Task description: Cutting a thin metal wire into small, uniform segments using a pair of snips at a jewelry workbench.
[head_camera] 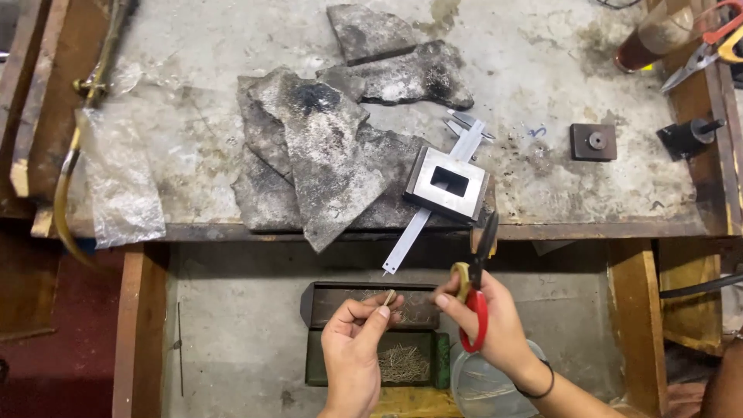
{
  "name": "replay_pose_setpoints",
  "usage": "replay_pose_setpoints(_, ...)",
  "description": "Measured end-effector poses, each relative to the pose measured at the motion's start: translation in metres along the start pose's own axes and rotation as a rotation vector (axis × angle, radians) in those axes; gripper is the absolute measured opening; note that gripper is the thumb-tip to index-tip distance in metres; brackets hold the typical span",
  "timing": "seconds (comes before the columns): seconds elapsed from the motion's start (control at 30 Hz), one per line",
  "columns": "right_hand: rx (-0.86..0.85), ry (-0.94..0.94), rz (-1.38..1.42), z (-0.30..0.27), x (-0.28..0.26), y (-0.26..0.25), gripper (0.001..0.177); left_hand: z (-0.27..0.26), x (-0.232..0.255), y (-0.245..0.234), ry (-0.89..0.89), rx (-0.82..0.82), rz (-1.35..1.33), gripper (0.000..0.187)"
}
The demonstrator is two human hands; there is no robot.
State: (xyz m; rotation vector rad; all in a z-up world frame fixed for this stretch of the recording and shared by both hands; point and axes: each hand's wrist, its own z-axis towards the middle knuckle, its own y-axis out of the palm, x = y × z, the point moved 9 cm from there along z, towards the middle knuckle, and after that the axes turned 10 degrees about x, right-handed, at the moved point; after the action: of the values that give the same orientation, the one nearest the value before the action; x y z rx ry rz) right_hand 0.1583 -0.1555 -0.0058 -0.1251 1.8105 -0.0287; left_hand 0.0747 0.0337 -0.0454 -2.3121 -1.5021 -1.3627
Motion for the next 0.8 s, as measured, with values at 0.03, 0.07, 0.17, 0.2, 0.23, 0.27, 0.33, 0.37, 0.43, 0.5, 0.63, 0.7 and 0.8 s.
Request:
replay_pose_setpoints(0.03, 0.005, 0.005, 0.003, -0.001, 0.004, -0.005, 0.019, 0.003, -0.001, 0.001, -0.004, 0.0, 0.006, 0.013)
replay_pose_setpoints(0.07, 0.05, 0.037, -0.034, -0.002, 0.01, -0.014, 0.019, 0.005, -0.002, 0.001, -0.001, 0.006, -0.005, 0.013)
replay_pose_setpoints(0.17, 0.123, 0.081, -0.073, -0.004, 0.029, -0.03, 0.019, 0.01, -0.001, 0.003, 0.008, 0.011, -0.026, 0.014)
replay_pose_setpoints(0.2, 0.157, 0.088, -0.076, -0.005, 0.036, -0.036, 0.02, 0.01, 0.0, 0.005, 0.013, 0.002, -0.037, 0.014)
replay_pose_setpoints(0.23, 0.157, 0.094, -0.075, -0.004, 0.038, -0.036, 0.02, 0.012, -0.002, 0.005, 0.011, 0.005, -0.033, 0.014)
replay_pose_setpoints(0.27, 0.15, 0.096, -0.072, -0.004, 0.039, -0.035, 0.02, 0.013, -0.003, 0.006, 0.014, -0.012, -0.047, 0.014)
replay_pose_setpoints(0.33, 0.142, 0.102, -0.072, -0.002, 0.041, -0.035, 0.02, 0.014, -0.005, 0.007, 0.014, -0.027, -0.061, 0.013)
replay_pose_setpoints(0.37, 0.126, 0.093, -0.05, 0.0, 0.04, -0.033, 0.019, 0.015, -0.004, 0.008, 0.019, -0.026, -0.064, 0.013)
replay_pose_setpoints(0.43, 0.107, 0.087, -0.028, 0.003, 0.04, -0.031, 0.019, 0.016, -0.001, 0.01, 0.024, -0.021, -0.067, 0.014)
replay_pose_setpoints(0.5, 0.098, 0.091, -0.061, 0.006, 0.044, -0.031, 0.019, 0.017, 0.003, 0.013, 0.026, -0.041, -0.046, 0.011)
replay_pose_setpoints(0.63, 0.093, 0.075, -0.103, 0.007, 0.044, -0.032, 0.02, 0.017, 0.006, 0.016, 0.018, -0.03, -0.02, 0.009)
replay_pose_setpoints(0.7, 0.091, 0.077, -0.079, 0.008, 0.045, -0.033, 0.02, 0.018, 0.007, 0.017, 0.043, -0.049, -0.027, 0.01)
replay_pose_setpoints(0.8, 0.085, 0.074, -0.074, 0.008, 0.048, -0.034, 0.02, 0.018, 0.006, 0.016, 0.051, -0.049, -0.021, 0.009)
